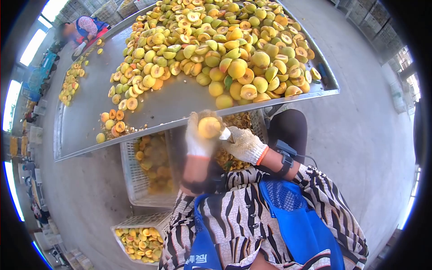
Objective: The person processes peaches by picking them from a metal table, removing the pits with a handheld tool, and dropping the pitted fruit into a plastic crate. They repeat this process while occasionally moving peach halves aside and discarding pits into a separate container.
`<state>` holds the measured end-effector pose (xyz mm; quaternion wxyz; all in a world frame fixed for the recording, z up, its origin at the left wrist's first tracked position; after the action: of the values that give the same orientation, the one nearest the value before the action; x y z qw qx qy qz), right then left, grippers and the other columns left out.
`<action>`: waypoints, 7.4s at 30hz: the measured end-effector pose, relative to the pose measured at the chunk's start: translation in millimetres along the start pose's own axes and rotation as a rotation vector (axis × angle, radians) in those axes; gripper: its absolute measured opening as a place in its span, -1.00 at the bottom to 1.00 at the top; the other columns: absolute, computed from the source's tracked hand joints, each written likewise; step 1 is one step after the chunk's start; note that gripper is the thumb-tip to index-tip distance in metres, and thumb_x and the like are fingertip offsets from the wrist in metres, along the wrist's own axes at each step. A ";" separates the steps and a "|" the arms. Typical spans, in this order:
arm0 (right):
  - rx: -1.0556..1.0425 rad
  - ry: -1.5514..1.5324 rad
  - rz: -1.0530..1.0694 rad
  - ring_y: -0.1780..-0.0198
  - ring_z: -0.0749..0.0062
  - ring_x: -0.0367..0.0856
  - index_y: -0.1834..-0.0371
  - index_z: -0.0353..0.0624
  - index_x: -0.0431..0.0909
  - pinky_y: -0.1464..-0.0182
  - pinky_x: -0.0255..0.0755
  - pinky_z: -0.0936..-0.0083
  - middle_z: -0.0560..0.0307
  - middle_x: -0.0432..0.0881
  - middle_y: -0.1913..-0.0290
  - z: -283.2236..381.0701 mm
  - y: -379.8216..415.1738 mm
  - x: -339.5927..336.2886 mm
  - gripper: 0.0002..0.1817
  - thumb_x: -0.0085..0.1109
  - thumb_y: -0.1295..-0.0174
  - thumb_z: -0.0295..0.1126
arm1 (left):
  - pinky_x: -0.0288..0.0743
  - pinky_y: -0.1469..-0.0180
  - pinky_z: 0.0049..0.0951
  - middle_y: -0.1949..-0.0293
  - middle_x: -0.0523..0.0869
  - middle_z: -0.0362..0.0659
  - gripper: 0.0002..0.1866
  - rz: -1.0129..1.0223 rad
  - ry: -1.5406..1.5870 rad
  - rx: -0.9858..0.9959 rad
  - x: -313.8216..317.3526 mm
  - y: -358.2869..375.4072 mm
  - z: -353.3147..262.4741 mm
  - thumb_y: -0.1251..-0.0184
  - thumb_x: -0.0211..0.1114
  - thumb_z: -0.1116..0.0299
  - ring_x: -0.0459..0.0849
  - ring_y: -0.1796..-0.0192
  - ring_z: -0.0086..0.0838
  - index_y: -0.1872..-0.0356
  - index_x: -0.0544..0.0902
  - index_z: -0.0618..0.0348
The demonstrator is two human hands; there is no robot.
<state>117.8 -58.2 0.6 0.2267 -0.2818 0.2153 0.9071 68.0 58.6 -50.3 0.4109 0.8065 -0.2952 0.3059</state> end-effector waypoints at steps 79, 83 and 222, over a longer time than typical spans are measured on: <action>0.074 -0.402 0.027 0.34 0.37 0.61 0.19 -0.17 0.56 0.20 0.50 0.38 0.12 0.66 0.38 -38.1 6.8 -5.9 -0.73 0.25 -0.23 -0.20 | 0.65 0.01 -0.09 0.05 0.65 0.09 -0.64 0.222 -0.148 0.064 11.1 -36.7 -24.0 -0.48 0.07 0.19 0.65 0.05 -0.09 -0.09 0.55 0.26; 0.034 -0.174 -0.007 0.23 -0.03 0.67 0.15 -0.18 0.54 0.16 0.52 0.20 -0.10 0.68 0.32 -11.8 4.8 -5.8 -0.70 0.24 -0.24 -0.19 | 0.62 0.00 -0.06 0.09 0.67 0.07 -0.55 0.123 -0.098 0.000 -2.8 -10.1 -5.8 -0.54 0.00 0.04 0.66 0.06 -0.07 -0.04 0.58 0.25; -0.209 0.204 -0.402 0.19 -0.07 0.67 0.07 -0.09 0.51 0.16 0.54 0.12 -0.06 0.68 0.29 -21.6 34.1 -22.0 -0.71 0.21 -0.16 -0.26 | 0.60 -0.06 -0.20 0.07 0.69 -0.08 -0.76 0.284 -0.293 -0.074 -1.1 0.4 74.0 -0.48 0.12 0.33 0.68 0.04 -0.26 -0.04 0.59 0.17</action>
<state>124.8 -103.3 6.8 0.3492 -0.4309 0.0816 0.8280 85.6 -3.7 -86.1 0.3456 0.7770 -0.4735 0.2294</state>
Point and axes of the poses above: each hand's wrist, its own y-axis away from the middle knuckle, its own x-axis out of the palm, z = x × y, the point moved 9 cm from there along -y, towards the middle knuckle
